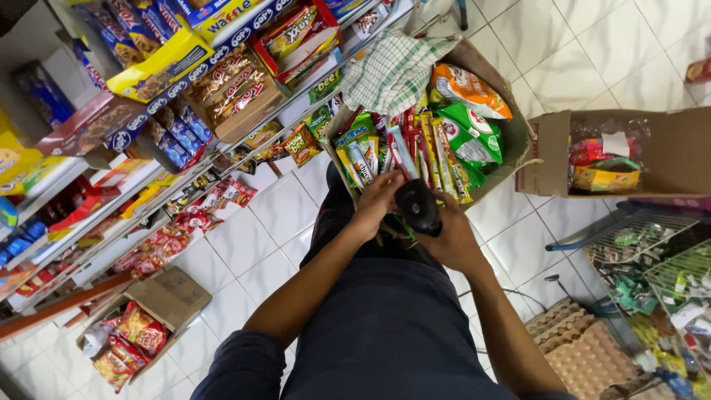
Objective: The person uses a handheld scanner to scan barcodes on various snack packages, including chocolate bars and packets from a cardboard box, while standing in a store aisle.
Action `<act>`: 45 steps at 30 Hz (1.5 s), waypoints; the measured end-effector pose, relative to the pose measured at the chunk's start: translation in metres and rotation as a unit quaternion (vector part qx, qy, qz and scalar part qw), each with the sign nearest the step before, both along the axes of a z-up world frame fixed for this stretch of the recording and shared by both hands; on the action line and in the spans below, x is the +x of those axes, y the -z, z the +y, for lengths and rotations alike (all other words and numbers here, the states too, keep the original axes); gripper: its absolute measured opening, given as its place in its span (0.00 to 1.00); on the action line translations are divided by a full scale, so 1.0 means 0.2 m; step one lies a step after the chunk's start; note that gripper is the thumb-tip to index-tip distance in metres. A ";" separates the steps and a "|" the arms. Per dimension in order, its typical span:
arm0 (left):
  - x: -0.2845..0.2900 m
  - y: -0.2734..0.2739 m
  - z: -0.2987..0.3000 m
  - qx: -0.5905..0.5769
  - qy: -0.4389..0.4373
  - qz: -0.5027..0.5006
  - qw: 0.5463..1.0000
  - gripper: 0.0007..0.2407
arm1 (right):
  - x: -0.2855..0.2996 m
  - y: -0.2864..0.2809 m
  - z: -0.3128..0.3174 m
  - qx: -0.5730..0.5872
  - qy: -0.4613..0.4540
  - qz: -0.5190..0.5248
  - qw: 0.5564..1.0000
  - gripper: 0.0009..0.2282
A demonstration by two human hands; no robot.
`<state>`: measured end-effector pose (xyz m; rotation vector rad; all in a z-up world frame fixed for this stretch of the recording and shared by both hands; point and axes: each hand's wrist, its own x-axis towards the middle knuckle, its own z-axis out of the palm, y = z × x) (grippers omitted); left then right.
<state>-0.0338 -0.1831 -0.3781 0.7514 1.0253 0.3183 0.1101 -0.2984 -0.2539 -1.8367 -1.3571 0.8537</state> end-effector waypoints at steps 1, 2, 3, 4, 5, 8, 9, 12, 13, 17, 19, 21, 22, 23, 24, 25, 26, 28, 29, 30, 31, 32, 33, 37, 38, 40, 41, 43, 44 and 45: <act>-0.01 0.00 0.00 -0.025 -0.011 0.001 1.000 0.19 | -0.03 0.00 0.00 0.008 -0.014 0.005 1.000 0.20; -0.02 0.00 0.00 -0.049 -0.022 0.001 0.999 0.18 | -0.05 0.00 0.01 0.016 -0.028 0.010 0.999 0.22; -0.03 0.00 0.00 -0.074 -0.033 0.001 0.997 0.18 | -0.06 0.00 0.01 0.024 -0.042 0.016 0.999 0.24; -0.05 0.01 0.01 -0.072 -0.028 -0.018 0.997 0.17 | -0.06 0.01 0.02 0.008 -0.050 0.027 0.998 0.23; -0.07 0.02 0.01 -0.070 -0.022 -0.037 0.997 0.16 | -0.05 0.01 0.02 -0.008 -0.058 0.038 0.998 0.23; -0.13 0.05 0.02 -0.082 -0.009 -0.084 0.993 0.15 | -0.03 0.02 0.03 -0.006 -0.113 0.062 0.992 0.22; -0.15 0.06 0.03 -0.088 -0.006 -0.099 0.991 0.15 | -0.02 0.02 0.04 0.003 -0.137 0.068 0.988 0.21; -0.23 0.10 0.02 -0.063 -0.011 -0.033 0.997 0.12 | -0.02 0.03 0.05 -0.019 -0.121 0.093 0.988 0.29; -0.26 0.12 0.03 -0.057 -0.038 -0.054 0.996 0.12 | -0.01 0.04 0.06 -0.014 -0.115 0.119 0.986 0.28; -0.37 0.22 0.07 -0.029 -0.125 -0.084 0.988 0.10 | 0.01 0.16 0.09 -0.115 -0.059 0.172 0.977 0.17; -0.40 0.20 0.07 0.015 -0.119 -0.050 0.992 0.10 | 0.01 0.22 0.10 -0.158 -0.008 0.225 0.961 0.15; -0.39 0.15 0.08 0.089 -0.074 0.007 0.993 0.13 | 0.01 0.27 0.15 -0.130 0.054 0.331 0.933 0.16; -0.38 0.11 0.06 0.139 -0.052 0.068 0.987 0.11 | 0.01 0.29 0.17 -0.138 0.066 0.343 0.927 0.16; -0.35 0.08 0.05 0.188 -0.031 0.128 0.973 0.10 | 0.01 0.30 0.19 -0.146 0.079 0.355 0.920 0.16; -0.32 0.04 0.04 0.236 -0.008 0.187 0.954 0.09 | 0.00 0.32 0.20 -0.152 0.092 0.367 0.913 0.15; -0.30 0.02 0.04 0.259 0.006 0.202 0.944 0.12 | -0.01 0.33 0.21 -0.152 0.095 0.377 0.909 0.16; -0.27 0.00 0.05 0.282 0.021 0.217 0.934 0.16 | -0.01 0.35 0.21 -0.153 0.099 0.386 0.904 0.16; -0.23 -0.01 0.05 0.309 0.038 0.240 0.919 0.19 | -0.02 0.38 0.21 -0.143 0.098 0.391 0.904 0.16; -0.21 0.00 0.04 0.315 0.040 0.249 0.915 0.19 | -0.02 0.41 0.20 -0.132 0.093 0.385 0.909 0.15; -0.20 0.03 0.04 0.320 0.044 0.257 0.911 0.19 | -0.02 0.43 0.19 -0.122 0.089 0.379 0.913 0.15; -0.19 0.05 0.04 0.319 0.047 0.256 0.911 0.20 | -0.03 0.46 0.18 -0.133 0.092 0.382 0.910 0.14; -0.20 0.08 0.04 0.316 0.051 0.255 0.912 0.21 | -0.03 0.48 0.16 -0.144 0.097 0.385 0.906 0.13; -0.20 0.10 0.03 0.314 0.056 0.253 0.913 0.21 | -0.03 0.49 0.15 -0.154 0.102 0.388 0.903 0.12; -0.27 0.14 0.03 0.330 0.053 0.177 0.926 0.22 | -0.02 0.47 0.13 -0.105 0.132 0.406 0.898 0.10; -0.30 0.13 0.03 0.342 0.037 0.147 0.927 0.23 | -0.02 0.45 0.12 -0.091 0.138 0.395 0.904 0.10; -0.37 0.10 0.03 0.339 0.023 0.123 0.932 0.21 | -0.01 0.41 0.12 -0.082 0.145 0.348 0.923 0.10; -0.41 0.07 0.03 0.323 0.026 0.131 0.937 0.19 | 0.00 0.38 0.13 -0.088 0.146 0.311 0.935 0.11; -0.46 0.03 0.04 0.311 0.022 0.142 0.939 0.16 | 0.03 0.33 0.15 -0.070 0.108 0.161 0.979 0.13; -0.48 0.02 0.04 0.315 0.016 0.145 0.938 0.15 | 0.05 0.30 0.17 -0.045 0.069 0.046 0.996 0.15; -0.49 0.01 0.04 0.318 0.010 0.149 0.936 0.14 | 0.06 0.29 0.18 -0.019 0.028 -0.069 0.997 0.16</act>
